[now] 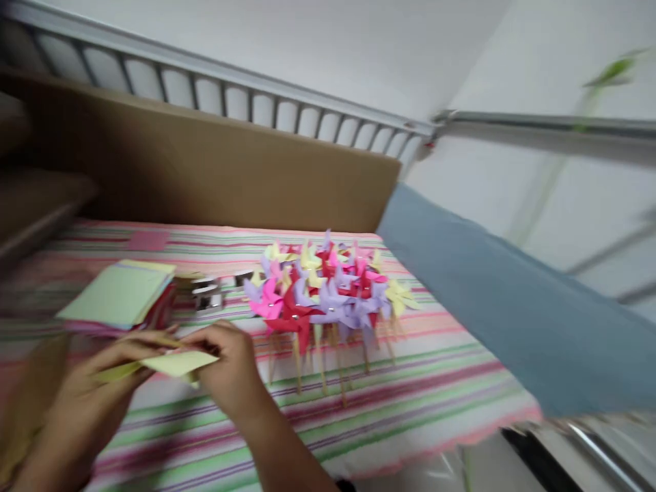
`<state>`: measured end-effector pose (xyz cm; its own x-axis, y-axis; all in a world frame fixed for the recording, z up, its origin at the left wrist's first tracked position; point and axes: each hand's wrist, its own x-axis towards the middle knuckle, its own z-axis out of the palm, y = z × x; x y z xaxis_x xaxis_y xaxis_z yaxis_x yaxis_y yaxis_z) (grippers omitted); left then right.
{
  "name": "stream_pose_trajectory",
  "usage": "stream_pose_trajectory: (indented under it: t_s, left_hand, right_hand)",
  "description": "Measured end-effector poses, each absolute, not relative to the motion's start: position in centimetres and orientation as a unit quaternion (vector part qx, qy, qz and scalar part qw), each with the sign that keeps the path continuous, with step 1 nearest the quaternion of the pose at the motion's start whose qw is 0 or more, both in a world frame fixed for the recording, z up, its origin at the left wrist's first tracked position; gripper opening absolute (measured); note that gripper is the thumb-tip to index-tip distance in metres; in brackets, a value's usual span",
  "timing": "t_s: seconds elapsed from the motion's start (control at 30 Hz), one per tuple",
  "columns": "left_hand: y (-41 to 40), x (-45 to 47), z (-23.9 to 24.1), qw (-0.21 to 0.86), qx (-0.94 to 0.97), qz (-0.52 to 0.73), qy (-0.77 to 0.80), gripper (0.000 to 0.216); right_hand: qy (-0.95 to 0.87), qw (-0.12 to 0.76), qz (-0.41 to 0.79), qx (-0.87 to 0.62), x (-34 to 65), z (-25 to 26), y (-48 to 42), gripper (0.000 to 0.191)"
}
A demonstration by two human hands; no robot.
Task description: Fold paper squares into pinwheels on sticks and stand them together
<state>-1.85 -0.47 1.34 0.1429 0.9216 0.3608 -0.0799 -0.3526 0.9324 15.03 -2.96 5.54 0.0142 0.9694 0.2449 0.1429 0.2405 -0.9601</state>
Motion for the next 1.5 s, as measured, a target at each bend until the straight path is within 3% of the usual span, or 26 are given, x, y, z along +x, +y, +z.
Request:
stream_pose_trajectory:
  t_s: [0.17,1.13,1.5]
  left_hand:
    - [-0.8,-0.8,3.6,0.469,0.585,0.564,0.344,0.002]
    - [-1.0,-1.4,3.8,0.481,0.595,0.56,0.316,0.01]
    - [-1.1,-1.2,4.0,0.47,0.586,0.575,0.324,0.009]
  right_hand:
    - [-0.593,0.533,0.403,-0.448,15.1,4.8,-2.0,0.011]
    - [-0.613,0.546,0.38,-0.425,14.8,4.0,-2.4,0.015]
    - [-0.603,0.563,0.37,-0.427,14.5,3.8,-2.5,0.026]
